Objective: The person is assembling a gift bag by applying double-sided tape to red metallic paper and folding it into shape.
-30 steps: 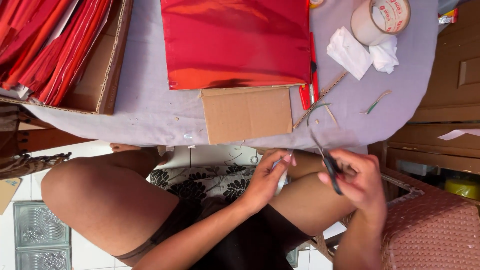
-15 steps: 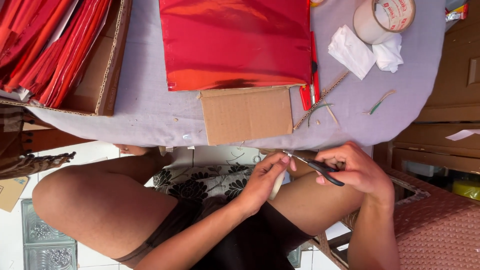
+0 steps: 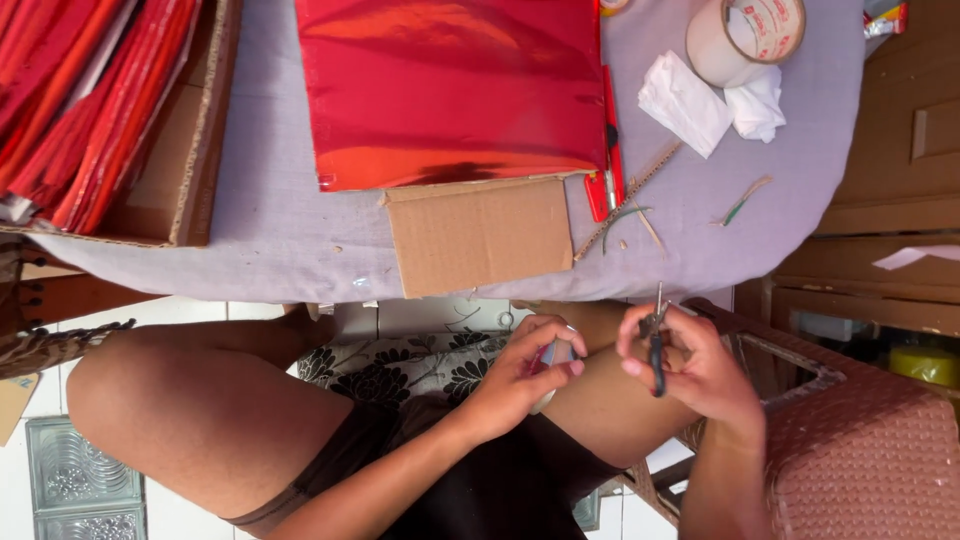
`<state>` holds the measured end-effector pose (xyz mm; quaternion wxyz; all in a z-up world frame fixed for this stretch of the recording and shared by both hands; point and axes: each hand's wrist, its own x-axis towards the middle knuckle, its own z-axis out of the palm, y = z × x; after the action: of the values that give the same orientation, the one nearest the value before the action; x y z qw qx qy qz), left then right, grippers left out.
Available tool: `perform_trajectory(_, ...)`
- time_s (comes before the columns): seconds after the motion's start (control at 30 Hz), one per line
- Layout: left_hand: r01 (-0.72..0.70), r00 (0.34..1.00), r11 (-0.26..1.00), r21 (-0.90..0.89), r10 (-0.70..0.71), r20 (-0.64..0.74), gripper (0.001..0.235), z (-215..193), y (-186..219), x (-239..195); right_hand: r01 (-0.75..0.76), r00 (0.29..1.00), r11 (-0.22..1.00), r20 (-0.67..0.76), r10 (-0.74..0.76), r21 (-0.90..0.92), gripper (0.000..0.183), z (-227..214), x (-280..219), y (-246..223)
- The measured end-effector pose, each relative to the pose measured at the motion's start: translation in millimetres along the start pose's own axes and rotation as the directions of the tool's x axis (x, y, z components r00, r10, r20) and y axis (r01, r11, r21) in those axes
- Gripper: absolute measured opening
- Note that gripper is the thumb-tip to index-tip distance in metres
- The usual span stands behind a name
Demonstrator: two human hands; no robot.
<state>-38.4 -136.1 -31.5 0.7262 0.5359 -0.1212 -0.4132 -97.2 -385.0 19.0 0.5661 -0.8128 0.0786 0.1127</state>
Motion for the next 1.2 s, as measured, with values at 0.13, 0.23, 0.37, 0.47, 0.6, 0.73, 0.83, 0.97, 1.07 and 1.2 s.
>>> perform_trajectory(0.13,0.002,0.998,0.998,0.066,-0.006,0.063,0.024,5.0,11.0,-2.1,0.024,0.995,1.000,-0.100,-0.024,0.000,0.042,22.1,0.4,-11.5)
perform_trajectory(0.23,-0.028,0.997,0.992,0.119,0.020,0.071,0.028,5.8,14.5,-1.2,0.051,0.986,0.999,-0.158,-0.052,-0.010,0.033,31.9,4.2,-11.0)
perform_trajectory(0.37,0.046,0.996,0.995,0.091,-0.052,0.071,0.037,5.3,8.4,5.4,0.037,0.978,0.996,-0.204,-0.052,-0.077,0.021,33.5,9.4,-39.0)
perform_trajectory(0.47,0.203,0.979,0.977,-0.068,-0.203,0.009,0.043,11.6,-18.2,18.5,0.031,0.957,0.985,-0.279,-0.079,-0.171,0.020,26.8,11.4,-37.8)
perform_trajectory(0.6,0.308,0.945,0.915,-0.260,-0.326,-0.030,0.050,21.6,-13.8,29.8,0.113,0.893,0.956,-0.395,-0.218,-0.271,0.020,24.1,27.1,-39.5)
perform_trajectory(0.73,0.316,0.940,0.934,-0.168,-0.332,-0.073,0.047,27.4,-0.2,28.4,0.103,0.858,0.897,-0.417,-0.299,-0.431,0.025,30.9,39.2,-55.6)
perform_trajectory(0.83,0.258,0.960,0.959,-0.119,-0.269,-0.085,0.042,28.7,-7.7,29.7,0.153,0.829,0.764,-0.339,-0.444,-0.626,0.039,29.9,43.5,-59.5)
perform_trajectory(0.97,0.186,0.978,0.979,-0.082,-0.192,-0.075,0.032,27.7,-8.4,29.9,0.125,0.772,0.519,-0.246,-0.586,-0.845,0.047,21.8,40.4,-63.1)
perform_trajectory(1.07,0.130,0.989,0.988,-0.085,-0.136,-0.062,0.029,26.6,-4.5,29.6,0.145,0.864,0.687,-0.247,-0.438,-0.712,0.035,0.8,22.3,-49.4)
perform_trajectory(1.2,0.073,0.996,0.991,-0.111,-0.078,-0.043,0.028,25.3,-8.7,27.7,-0.033,0.999,0.974,-0.020,0.029,-0.225,0.026,-26.9,-4.8,-31.9)
